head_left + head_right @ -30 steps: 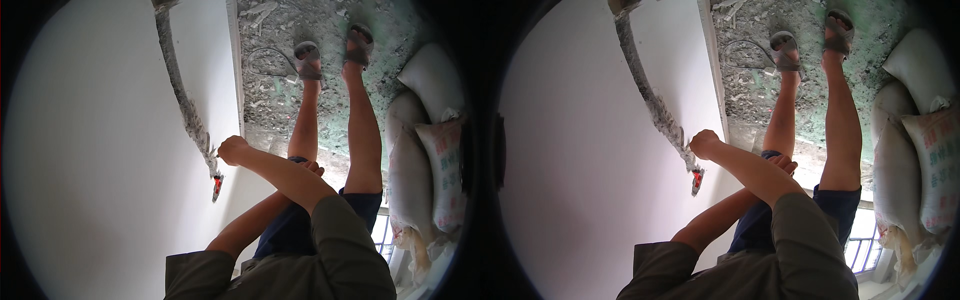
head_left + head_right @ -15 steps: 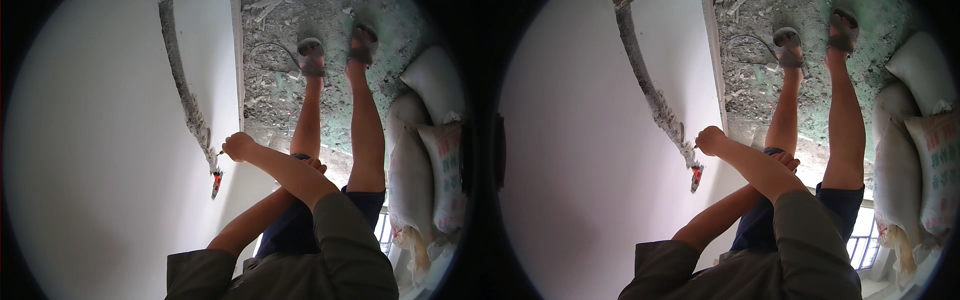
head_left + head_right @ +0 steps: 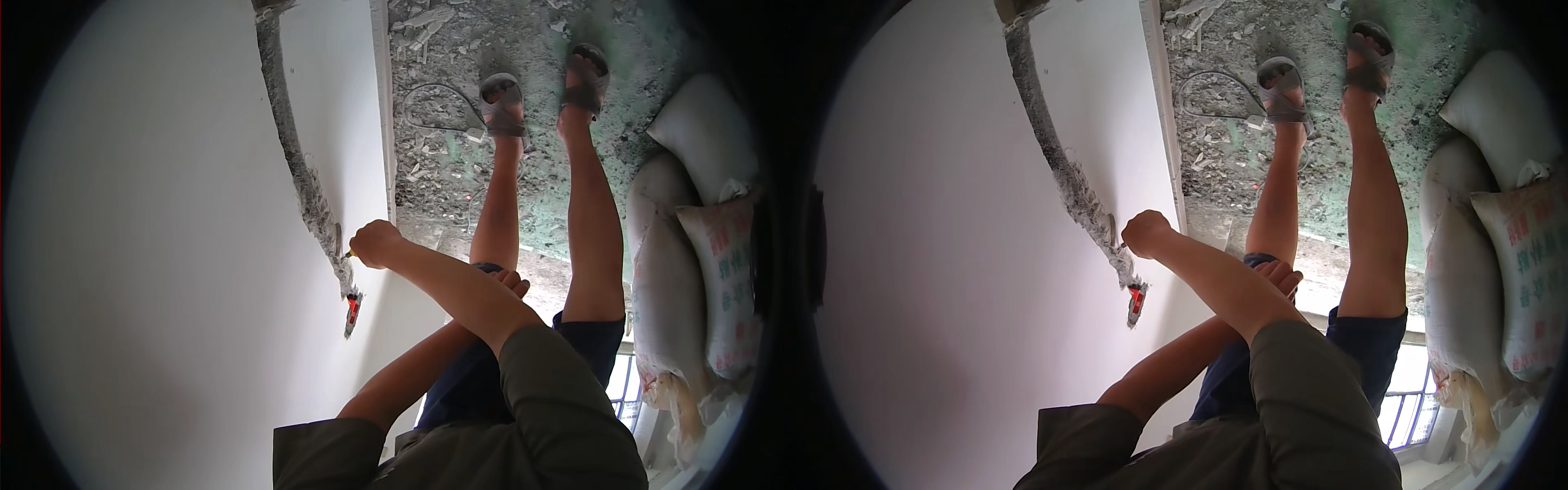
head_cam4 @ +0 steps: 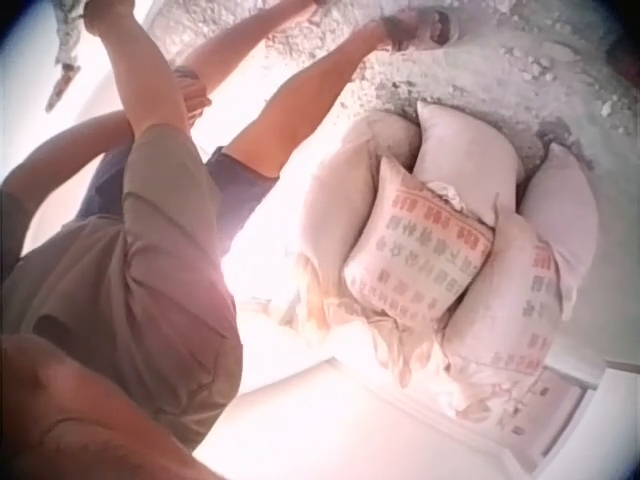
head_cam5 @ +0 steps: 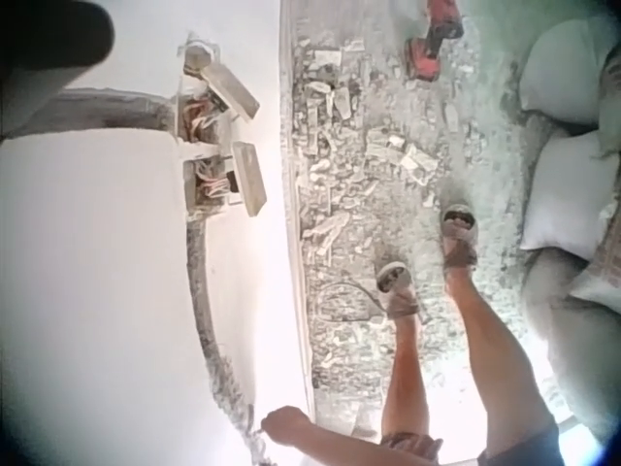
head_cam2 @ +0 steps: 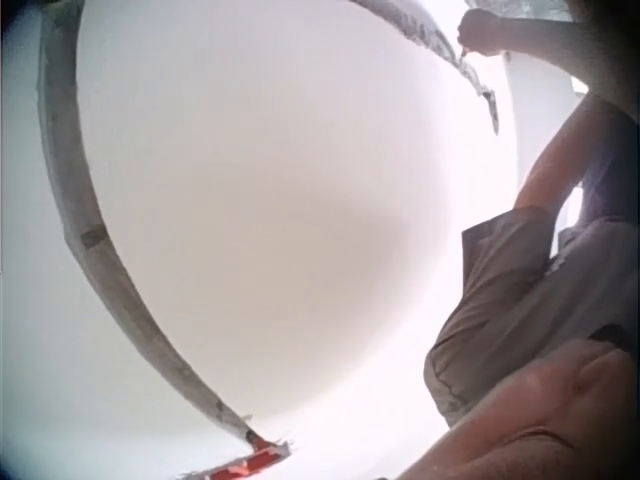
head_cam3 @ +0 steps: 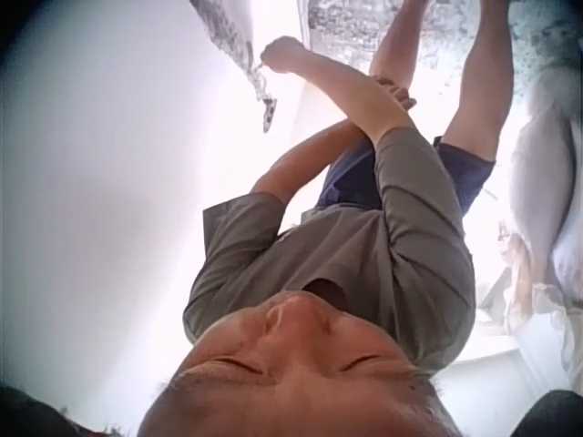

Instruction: The recorder is preparing electrical wires and a conduit in a wall cutout during a renovation.

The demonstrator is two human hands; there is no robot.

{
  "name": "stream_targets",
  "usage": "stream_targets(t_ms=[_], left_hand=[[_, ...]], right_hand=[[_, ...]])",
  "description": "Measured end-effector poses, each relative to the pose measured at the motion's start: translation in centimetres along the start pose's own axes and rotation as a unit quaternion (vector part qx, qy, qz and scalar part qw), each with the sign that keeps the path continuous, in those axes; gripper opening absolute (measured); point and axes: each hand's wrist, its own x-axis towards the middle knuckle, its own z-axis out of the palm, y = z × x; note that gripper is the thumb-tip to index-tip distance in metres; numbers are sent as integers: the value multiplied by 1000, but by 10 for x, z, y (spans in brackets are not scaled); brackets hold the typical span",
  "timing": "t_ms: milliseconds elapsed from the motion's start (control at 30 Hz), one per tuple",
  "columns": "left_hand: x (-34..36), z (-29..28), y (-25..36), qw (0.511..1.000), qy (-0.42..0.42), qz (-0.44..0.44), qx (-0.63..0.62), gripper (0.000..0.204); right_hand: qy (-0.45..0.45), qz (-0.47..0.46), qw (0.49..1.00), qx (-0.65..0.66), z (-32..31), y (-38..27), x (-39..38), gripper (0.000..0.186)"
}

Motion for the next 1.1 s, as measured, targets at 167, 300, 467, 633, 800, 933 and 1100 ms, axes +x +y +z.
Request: stream_targets(t_ms=[167,300,467,633,800,933,1100], left_hand=[[-18,14,-6,936,26,-138,-324,25],[2,-8,6,999,-45,-29,5,27],[-1,-12,7,997,-62,-41,12,30],[-2,-16,3,999,-33,-30,16,25],[4,-28,3,996,-79,-37,11,28],[13,-26,6,996,-88,-20,29,27],[-21,-16,-22,996,-55,-34,57,25]], right_hand=[[-63,-41,997,-31,-32,-20,8,17],[-47,-26,998,-18,-23,-8,10,16],[-56,-6,998,20,-24,-20,12,17],[-51,-19,998,-5,-20,-35,26,22],[-70,0,997,-14,-12,-39,38,24],[-209,63,965,-148,55,11,50,35],[-102,11,995,-10,9,2,-17,21]])
